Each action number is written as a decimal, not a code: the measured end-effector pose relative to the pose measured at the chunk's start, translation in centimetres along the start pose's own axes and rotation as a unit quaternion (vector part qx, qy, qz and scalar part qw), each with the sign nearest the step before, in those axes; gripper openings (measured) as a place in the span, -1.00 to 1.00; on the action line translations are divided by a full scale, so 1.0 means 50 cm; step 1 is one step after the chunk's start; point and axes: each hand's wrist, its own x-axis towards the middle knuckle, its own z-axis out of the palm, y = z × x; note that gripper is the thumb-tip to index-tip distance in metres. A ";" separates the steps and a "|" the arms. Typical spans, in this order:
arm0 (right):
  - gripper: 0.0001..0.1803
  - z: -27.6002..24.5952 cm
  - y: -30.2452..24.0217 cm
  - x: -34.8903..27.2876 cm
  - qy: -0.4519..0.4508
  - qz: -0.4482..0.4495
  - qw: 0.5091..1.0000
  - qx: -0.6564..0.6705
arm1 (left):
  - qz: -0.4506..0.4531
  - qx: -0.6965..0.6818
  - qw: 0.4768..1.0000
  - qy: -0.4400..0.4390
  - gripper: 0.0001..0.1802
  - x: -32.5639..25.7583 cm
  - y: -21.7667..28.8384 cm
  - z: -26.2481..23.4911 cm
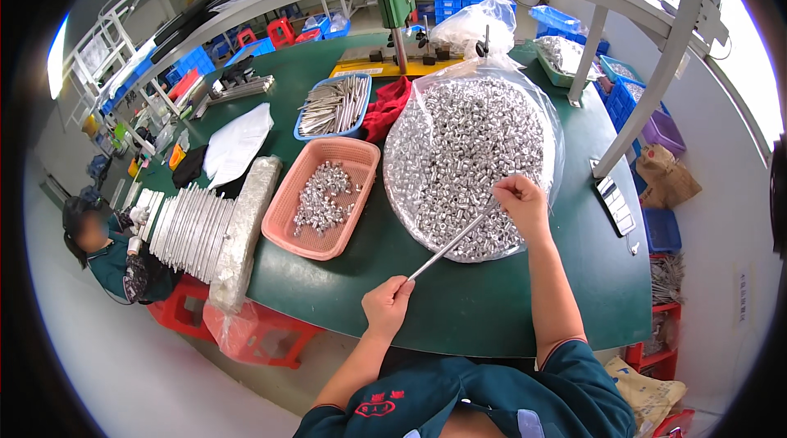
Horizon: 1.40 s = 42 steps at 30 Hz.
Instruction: The person uses a metal rod to pick up small silver cylindrical parts from a large plastic bag and places them into a pink basket. The person repeats this action continuously throughout the video, transferring the parts one by one.
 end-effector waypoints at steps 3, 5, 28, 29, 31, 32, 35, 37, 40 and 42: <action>-0.94 -0.001 0.004 0.003 -0.016 0.058 0.993 0.102 | 0.012 0.014 1.000 0.006 -0.88 0.001 -0.004 -0.002; -0.93 -0.004 0.005 0.007 -0.041 0.091 0.980 0.172 | 0.014 -0.003 1.000 0.011 -0.88 0.001 -0.005 -0.001; -0.69 -0.016 -0.024 0.003 -0.087 0.188 0.922 0.327 | 0.015 -0.020 1.000 0.011 -0.87 0.002 -0.008 0.001; -0.67 -0.015 -0.034 0.001 -0.082 0.189 0.927 0.314 | 0.014 -0.023 1.000 0.012 -0.87 0.002 -0.009 0.001; -0.67 -0.016 -0.031 0.000 -0.089 0.143 0.951 0.258 | 0.014 -0.023 1.000 0.010 -0.88 0.001 -0.010 0.001; -0.67 -0.016 -0.030 -0.001 -0.093 0.120 0.962 0.229 | 0.015 -0.020 1.000 0.009 -0.88 0.003 -0.010 0.001; -0.67 -0.015 -0.026 0.000 -0.096 0.092 0.982 0.137 | 0.012 -0.025 1.000 0.005 -0.88 0.003 -0.007 0.001; -0.65 -0.021 -0.036 -0.003 -0.112 0.083 0.978 0.156 | 0.007 -0.034 0.999 -0.001 -0.89 0.001 -0.008 -0.002; -0.60 -0.024 -0.041 -0.002 -0.116 0.079 0.976 0.166 | 0.009 -0.052 0.999 -0.008 -0.89 0.004 -0.008 -0.005; -0.57 -0.011 -0.039 -0.012 -0.153 0.121 0.965 0.177 | 0.001 -0.062 0.998 -0.011 -0.89 0.003 -0.008 -0.006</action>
